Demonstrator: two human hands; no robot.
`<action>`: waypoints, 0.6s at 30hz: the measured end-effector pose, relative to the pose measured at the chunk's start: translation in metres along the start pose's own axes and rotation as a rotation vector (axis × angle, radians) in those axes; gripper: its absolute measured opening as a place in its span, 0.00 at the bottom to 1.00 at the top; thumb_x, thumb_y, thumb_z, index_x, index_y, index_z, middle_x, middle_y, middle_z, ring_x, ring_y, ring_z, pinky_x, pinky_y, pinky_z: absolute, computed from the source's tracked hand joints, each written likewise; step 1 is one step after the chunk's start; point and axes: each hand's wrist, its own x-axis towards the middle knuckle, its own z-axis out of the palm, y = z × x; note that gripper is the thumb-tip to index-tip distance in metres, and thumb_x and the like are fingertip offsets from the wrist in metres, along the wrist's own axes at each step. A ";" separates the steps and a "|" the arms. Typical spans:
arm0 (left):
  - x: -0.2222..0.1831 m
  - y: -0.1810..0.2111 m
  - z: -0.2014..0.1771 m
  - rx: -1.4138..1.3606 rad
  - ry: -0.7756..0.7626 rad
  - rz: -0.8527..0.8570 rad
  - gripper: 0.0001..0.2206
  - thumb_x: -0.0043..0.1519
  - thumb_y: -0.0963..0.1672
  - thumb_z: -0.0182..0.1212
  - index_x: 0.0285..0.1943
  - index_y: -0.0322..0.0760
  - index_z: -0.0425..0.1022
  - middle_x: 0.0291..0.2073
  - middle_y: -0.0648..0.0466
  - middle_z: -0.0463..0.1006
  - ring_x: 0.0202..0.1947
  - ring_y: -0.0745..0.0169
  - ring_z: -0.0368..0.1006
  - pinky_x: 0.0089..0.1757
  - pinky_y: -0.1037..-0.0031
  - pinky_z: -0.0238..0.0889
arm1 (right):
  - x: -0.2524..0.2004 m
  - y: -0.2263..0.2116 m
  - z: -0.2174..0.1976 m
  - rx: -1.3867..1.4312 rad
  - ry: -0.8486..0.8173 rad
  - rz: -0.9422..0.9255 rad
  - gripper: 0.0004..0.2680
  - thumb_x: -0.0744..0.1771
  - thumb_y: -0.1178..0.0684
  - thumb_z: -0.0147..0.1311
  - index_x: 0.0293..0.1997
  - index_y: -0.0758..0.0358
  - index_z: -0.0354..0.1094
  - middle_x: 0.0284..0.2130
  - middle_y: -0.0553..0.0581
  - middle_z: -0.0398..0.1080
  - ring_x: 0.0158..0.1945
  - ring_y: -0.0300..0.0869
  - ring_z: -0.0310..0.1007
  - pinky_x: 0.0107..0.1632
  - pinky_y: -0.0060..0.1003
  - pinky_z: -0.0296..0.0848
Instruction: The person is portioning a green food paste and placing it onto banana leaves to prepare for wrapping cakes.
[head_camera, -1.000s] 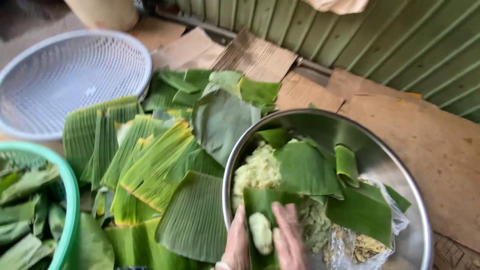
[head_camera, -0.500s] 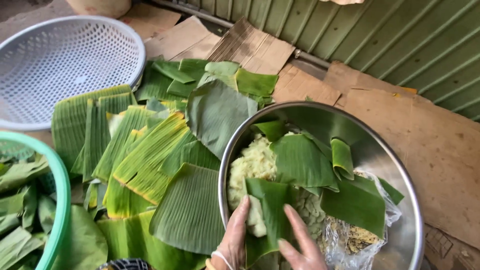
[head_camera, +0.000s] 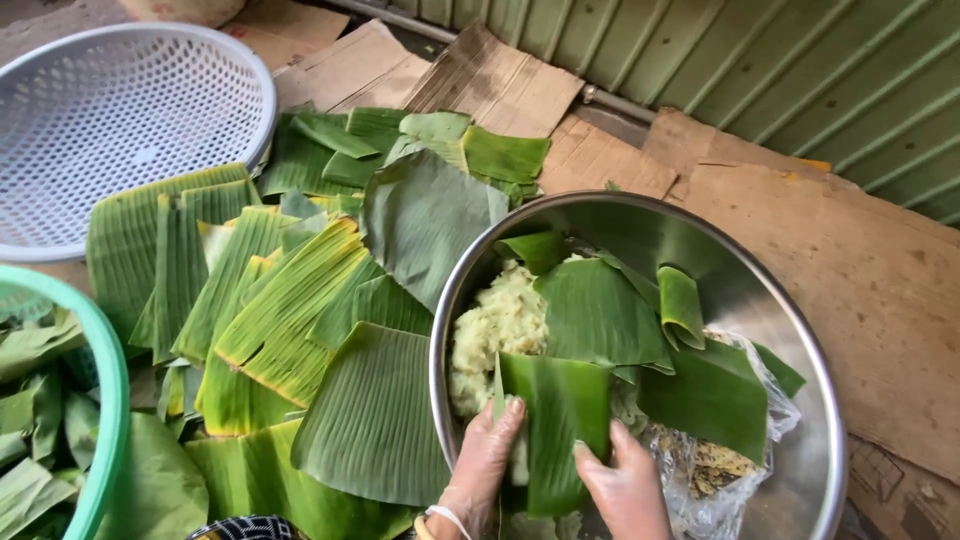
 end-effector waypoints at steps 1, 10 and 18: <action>-0.001 0.001 -0.001 -0.006 -0.081 -0.018 0.23 0.57 0.50 0.61 0.56 0.30 0.79 0.49 0.43 0.85 0.49 0.49 0.81 0.52 0.63 0.73 | 0.008 0.003 0.000 -0.412 0.036 -0.157 0.15 0.66 0.58 0.56 0.59 0.63 0.70 0.38 0.55 0.73 0.38 0.41 0.67 0.42 0.33 0.65; 0.029 -0.007 -0.022 -0.296 0.075 -0.163 0.33 0.59 0.63 0.50 0.52 0.35 0.79 0.23 0.49 0.72 0.22 0.55 0.68 0.26 0.64 0.65 | 0.039 -0.068 -0.053 -0.942 0.439 -0.572 0.29 0.64 0.44 0.55 0.71 0.68 0.53 0.68 0.68 0.58 0.68 0.57 0.58 0.65 0.56 0.63; 0.012 0.001 -0.009 -0.096 0.037 -0.006 0.24 0.58 0.57 0.57 0.40 0.32 0.76 0.29 0.42 0.82 0.30 0.47 0.79 0.36 0.61 0.75 | -0.017 0.021 0.022 -0.207 0.051 0.053 0.21 0.63 0.56 0.63 0.64 0.59 0.71 0.44 0.61 0.85 0.46 0.45 0.84 0.51 0.34 0.79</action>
